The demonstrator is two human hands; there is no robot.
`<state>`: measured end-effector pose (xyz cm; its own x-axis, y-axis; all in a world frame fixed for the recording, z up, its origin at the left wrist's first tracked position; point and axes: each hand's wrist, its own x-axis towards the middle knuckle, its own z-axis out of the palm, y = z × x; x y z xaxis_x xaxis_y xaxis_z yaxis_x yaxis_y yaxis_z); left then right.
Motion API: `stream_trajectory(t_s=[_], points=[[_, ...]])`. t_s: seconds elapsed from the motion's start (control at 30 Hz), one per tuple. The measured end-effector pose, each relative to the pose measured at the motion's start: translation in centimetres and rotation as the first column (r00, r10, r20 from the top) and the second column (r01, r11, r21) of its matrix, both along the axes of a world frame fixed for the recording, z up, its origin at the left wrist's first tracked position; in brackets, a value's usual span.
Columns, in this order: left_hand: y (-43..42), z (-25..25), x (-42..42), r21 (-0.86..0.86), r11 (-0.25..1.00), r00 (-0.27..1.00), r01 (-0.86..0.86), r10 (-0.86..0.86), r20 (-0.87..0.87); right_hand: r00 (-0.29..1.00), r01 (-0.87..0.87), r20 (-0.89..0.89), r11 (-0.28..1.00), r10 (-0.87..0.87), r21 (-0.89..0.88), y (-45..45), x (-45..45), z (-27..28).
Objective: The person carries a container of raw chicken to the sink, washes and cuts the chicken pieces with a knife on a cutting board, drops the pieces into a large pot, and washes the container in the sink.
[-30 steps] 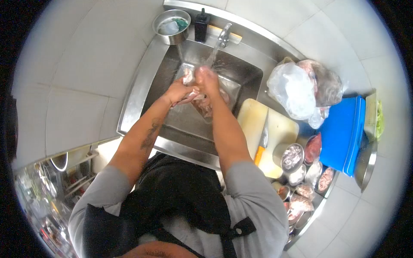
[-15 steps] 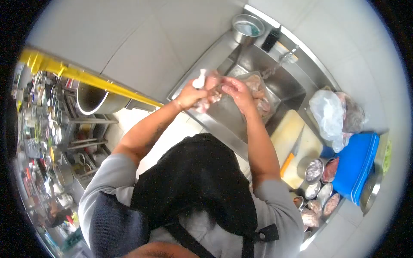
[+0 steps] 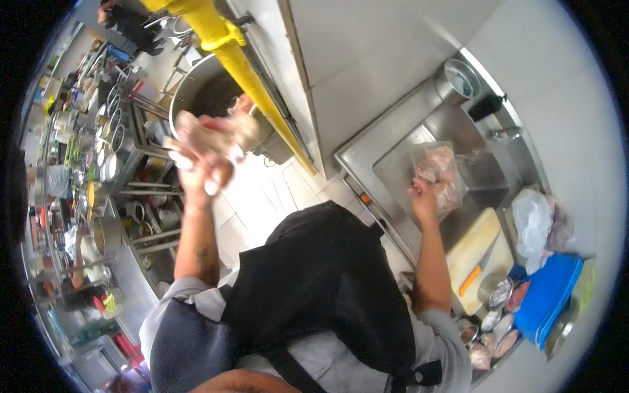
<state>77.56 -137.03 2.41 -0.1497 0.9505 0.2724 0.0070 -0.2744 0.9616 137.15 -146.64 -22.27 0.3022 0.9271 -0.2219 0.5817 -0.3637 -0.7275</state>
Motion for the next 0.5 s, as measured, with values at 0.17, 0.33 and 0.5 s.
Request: stream_trajectory(t_s=[0.17, 0.33, 0.5], points=[[9.3, 4.7, -2.3, 0.115, 0.962, 0.908, -0.247, 0.272, -0.320, 0.984, 0.088, 0.151, 0.995, -0.093, 0.042, -4.0, 2.4, -0.2], [15.2, -1.0, -4.0, -0.258, 0.965, 0.997, -0.041, 0.021, -0.080, 0.965, 0.242, 0.124, 0.965, -0.230, -0.097, -6.1, 7.0, -3.5], [12.3, 0.7, -1.6, 0.200, 0.860, 0.580, -0.469, 0.470, -0.666, 0.933, 0.175, 0.345, 0.968, -0.106, -0.178, -1.7, 14.1, -14.1]])
